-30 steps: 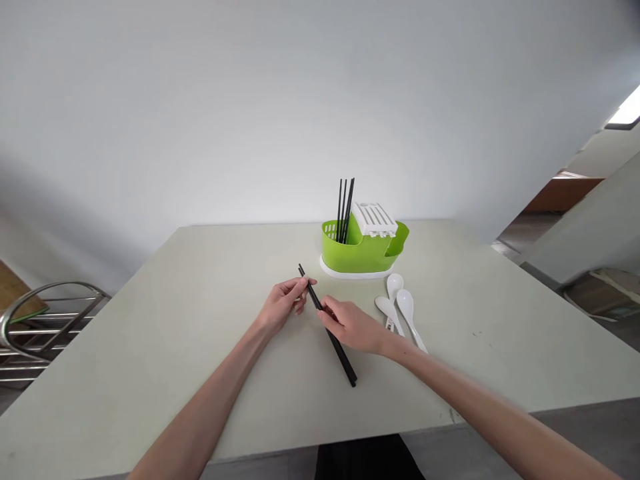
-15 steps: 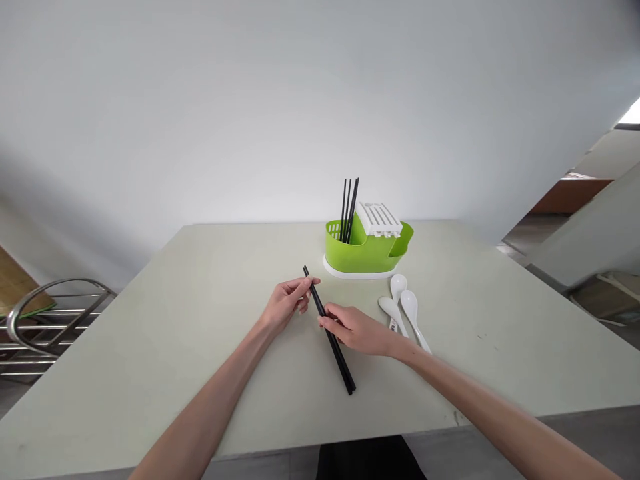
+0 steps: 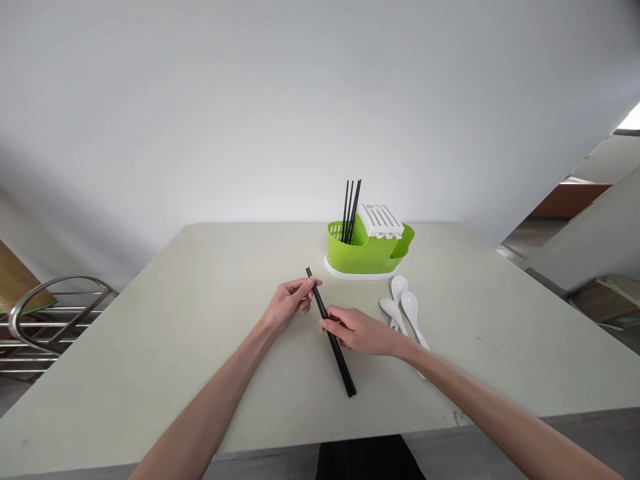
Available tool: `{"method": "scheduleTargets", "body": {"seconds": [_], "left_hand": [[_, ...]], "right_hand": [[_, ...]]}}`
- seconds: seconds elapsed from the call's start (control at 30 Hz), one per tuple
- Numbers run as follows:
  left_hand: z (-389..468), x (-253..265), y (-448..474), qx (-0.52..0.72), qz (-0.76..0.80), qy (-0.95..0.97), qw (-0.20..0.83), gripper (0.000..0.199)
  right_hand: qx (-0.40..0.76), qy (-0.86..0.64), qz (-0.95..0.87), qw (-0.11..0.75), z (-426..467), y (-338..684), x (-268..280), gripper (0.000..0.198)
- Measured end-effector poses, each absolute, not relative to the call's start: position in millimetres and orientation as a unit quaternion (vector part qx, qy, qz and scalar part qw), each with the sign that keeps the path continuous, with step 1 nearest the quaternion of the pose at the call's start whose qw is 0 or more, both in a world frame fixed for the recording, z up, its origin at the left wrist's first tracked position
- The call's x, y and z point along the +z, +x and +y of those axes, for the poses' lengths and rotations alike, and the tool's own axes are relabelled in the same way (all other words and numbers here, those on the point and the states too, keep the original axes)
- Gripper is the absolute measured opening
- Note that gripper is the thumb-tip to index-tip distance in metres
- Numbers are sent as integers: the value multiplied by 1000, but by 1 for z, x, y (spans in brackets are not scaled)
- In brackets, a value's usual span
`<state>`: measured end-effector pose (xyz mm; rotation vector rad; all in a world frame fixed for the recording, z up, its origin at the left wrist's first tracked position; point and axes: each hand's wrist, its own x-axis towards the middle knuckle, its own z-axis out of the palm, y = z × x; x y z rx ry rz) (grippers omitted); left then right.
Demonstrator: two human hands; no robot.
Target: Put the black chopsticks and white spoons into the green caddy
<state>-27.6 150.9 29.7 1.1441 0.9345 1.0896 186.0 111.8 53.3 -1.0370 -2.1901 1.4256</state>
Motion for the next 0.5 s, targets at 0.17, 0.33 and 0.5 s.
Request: {"method": "scheduleTargets", "body": {"seconds": [0.17, 0.33, 0.5], "left_hand": [[151, 29, -28, 473, 402, 492, 611, 52], [151, 29, -28, 468, 394, 505, 608, 49], [148, 31, -29, 452, 389, 522, 610, 50]], "right_hand": [[489, -369, -776, 154, 113, 188, 57, 40], [434, -419, -755, 257, 132, 190, 70, 40], [410, -451, -721, 328, 158, 173, 84, 41]]}}
